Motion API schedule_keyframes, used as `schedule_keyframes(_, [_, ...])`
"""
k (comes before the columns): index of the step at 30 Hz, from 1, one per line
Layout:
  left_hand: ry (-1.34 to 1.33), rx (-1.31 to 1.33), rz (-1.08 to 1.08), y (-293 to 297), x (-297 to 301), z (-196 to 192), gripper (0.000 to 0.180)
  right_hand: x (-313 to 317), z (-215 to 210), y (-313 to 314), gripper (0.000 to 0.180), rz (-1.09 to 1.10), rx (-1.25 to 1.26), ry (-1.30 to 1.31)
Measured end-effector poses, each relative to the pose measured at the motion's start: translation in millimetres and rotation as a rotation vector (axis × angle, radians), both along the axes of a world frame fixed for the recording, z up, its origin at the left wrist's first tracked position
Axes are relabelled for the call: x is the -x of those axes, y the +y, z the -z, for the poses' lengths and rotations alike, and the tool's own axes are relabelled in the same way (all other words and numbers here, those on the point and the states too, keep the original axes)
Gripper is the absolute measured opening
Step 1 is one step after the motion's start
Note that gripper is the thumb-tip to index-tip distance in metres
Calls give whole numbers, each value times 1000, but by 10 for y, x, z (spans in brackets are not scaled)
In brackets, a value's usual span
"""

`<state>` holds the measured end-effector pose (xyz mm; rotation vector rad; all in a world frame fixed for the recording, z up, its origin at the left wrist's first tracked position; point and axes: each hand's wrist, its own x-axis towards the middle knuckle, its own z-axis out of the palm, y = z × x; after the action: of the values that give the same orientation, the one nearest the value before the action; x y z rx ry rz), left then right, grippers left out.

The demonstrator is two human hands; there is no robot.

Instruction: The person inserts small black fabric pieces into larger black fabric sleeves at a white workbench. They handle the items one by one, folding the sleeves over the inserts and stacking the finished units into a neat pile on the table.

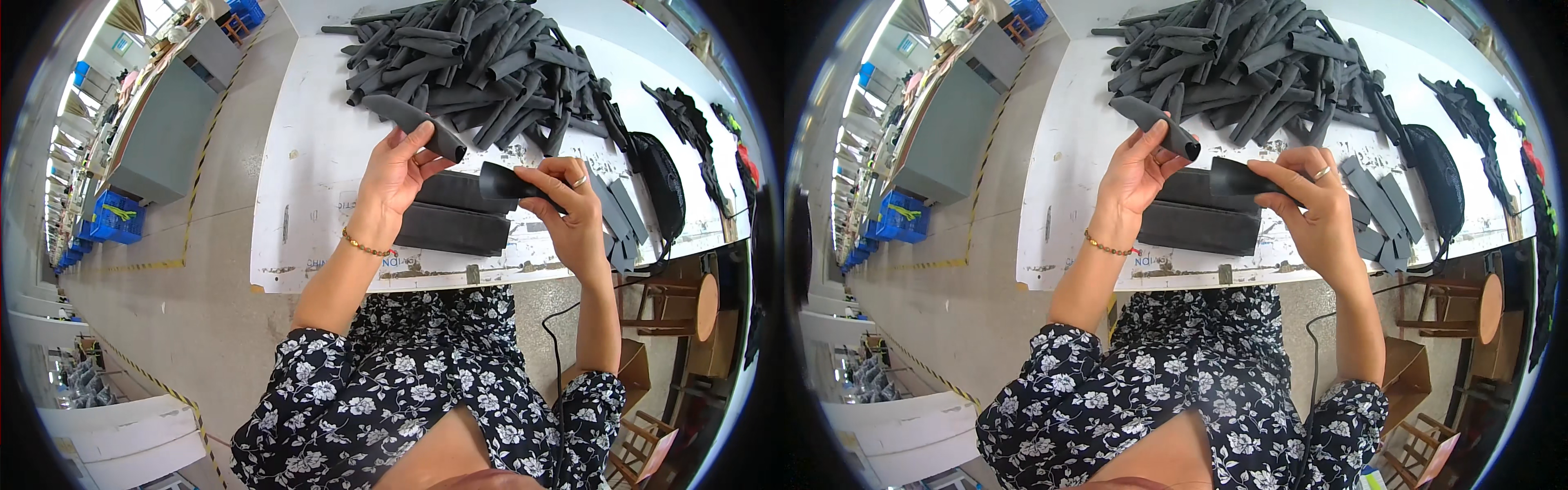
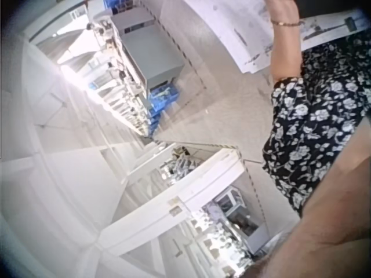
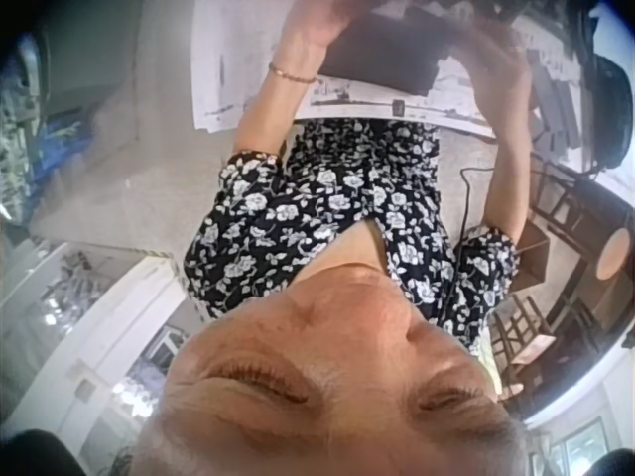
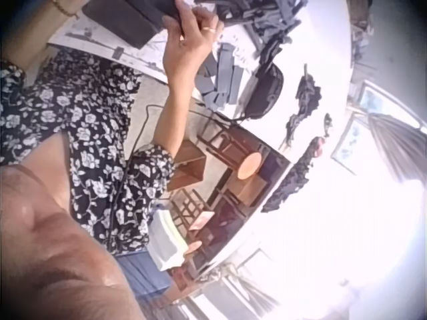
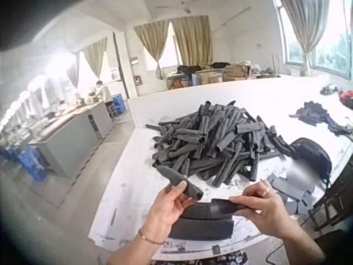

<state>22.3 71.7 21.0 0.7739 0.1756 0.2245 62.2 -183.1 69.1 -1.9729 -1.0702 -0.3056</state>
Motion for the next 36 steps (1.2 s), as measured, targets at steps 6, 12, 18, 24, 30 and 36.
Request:
schedule_keyframes(6, [-15,-32,-46,-74,-32,-9,20,-1,0,159,34,36,-9,-156])
schedule_keyframes(12, [14,-65,-25,-140,-13,-23,21,-29,-8,241,34,86,-9,-259])
schedule_keyframes(18, [-28,-36,-57,-254,75,-93,34,-45,50,286,31,215,-31,-524])
schedule_keyframes(24, [-191,-200,-293,-621,231,-214,55,54,115,413,35,312,-56,-689])
schedule_keyframes(30, [-488,-306,-299,-644,246,-112,56,209,190,440,55,193,-104,-522])
schedule_keyframes(36, [-487,-211,96,-697,165,-119,30,223,369,586,50,-3,-226,-352])
